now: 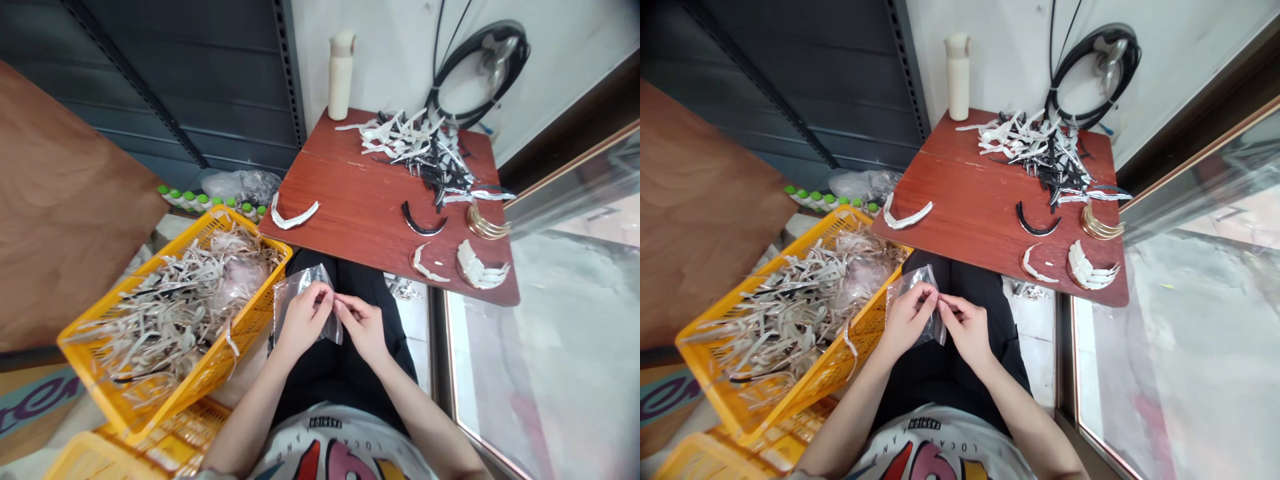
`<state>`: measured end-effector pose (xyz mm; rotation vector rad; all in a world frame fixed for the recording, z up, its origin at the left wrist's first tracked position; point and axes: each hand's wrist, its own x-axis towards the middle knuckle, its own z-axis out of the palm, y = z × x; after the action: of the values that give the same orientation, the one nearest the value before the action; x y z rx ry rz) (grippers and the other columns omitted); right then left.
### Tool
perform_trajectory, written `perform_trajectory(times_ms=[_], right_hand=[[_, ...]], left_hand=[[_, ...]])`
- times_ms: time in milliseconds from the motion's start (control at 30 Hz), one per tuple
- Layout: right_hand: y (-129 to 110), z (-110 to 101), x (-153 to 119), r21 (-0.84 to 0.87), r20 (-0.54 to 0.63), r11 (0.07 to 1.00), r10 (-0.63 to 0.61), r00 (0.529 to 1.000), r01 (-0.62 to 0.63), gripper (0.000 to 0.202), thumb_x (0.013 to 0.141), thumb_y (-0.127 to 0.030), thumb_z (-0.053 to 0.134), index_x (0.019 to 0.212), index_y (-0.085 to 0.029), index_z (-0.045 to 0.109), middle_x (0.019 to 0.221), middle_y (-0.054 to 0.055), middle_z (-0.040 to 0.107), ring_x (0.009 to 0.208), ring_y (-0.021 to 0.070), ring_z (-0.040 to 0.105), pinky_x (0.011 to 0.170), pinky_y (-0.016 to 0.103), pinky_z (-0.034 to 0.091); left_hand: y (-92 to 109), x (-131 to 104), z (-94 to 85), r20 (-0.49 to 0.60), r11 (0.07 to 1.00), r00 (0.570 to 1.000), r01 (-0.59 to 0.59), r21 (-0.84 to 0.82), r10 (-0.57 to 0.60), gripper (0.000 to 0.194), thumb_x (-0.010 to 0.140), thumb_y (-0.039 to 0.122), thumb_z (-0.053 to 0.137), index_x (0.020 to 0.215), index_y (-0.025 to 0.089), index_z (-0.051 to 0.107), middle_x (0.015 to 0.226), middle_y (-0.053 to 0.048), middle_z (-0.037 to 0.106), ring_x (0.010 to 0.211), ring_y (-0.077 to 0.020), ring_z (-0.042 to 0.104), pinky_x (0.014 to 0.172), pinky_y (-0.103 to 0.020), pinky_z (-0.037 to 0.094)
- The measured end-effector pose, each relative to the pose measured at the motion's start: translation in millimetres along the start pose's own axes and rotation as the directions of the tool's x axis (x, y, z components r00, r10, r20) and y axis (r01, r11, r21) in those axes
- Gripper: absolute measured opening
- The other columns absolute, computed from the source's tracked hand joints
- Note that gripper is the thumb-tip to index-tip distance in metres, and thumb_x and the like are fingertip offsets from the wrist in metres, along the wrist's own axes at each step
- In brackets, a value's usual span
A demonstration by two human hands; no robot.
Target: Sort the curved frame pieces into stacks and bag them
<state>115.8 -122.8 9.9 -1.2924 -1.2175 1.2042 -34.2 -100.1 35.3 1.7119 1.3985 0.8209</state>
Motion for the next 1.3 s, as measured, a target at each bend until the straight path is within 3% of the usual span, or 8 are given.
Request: perform_trajectory(times_ms=[400, 833, 1300], right_hand=[[-10, -6, 0, -0.066, 0.054, 0.998, 0.001, 0.999, 0.002, 0.024, 0.091, -0.036, 0.063, 0.099, -0.021, 0.079, 0.077, 0.003, 0.076, 0.06, 0.0156, 0.066, 0.055, 0.025, 0.052], [-14, -11, 2, -0.13, 0.136, 0.99, -0.041, 0.99, 0.059, 0.024, 0.094, -0.032, 0.058, 0.105, -0.022, 0.077, 0.082, 0.002, 0.076, 0.067, 0.0163, 0.068, 0.061, 0.025, 0.053], [-18, -10, 2, -0.113, 0.121, 0.991, -0.052, 0.991, 0.065, 0.019, 0.09, -0.031, 0.064, 0.099, -0.024, 0.078, 0.091, 0.002, 0.079, 0.074, 0.0202, 0.074, 0.066, 0.028, 0.059]], left_hand=[[-4, -2, 0.1, -0.001, 0.99, 0.999, 0.038, -0.134, -0.038, 0.01, 0.091, 0.031, 0.055, 0.089, 0.022, 0.057, 0.083, 0.0, 0.063, 0.076, -0.0127, 0.065, 0.07, -0.023, 0.055], [-9, -3, -1.5, 0.027, 0.981, 0.999, 0.051, -0.188, -0.047, 0.013, 0.089, 0.033, 0.059, 0.088, 0.021, 0.057, 0.083, 0.0, 0.062, 0.076, -0.0124, 0.064, 0.071, -0.023, 0.056], [-8, -4, -3.8, 0.051, 0.983, 0.997, 0.065, -0.169, -0.058, 0.009, 0.087, 0.029, 0.059, 0.083, 0.021, 0.057, 0.079, 0.001, 0.064, 0.072, -0.0124, 0.064, 0.068, -0.023, 0.054]])
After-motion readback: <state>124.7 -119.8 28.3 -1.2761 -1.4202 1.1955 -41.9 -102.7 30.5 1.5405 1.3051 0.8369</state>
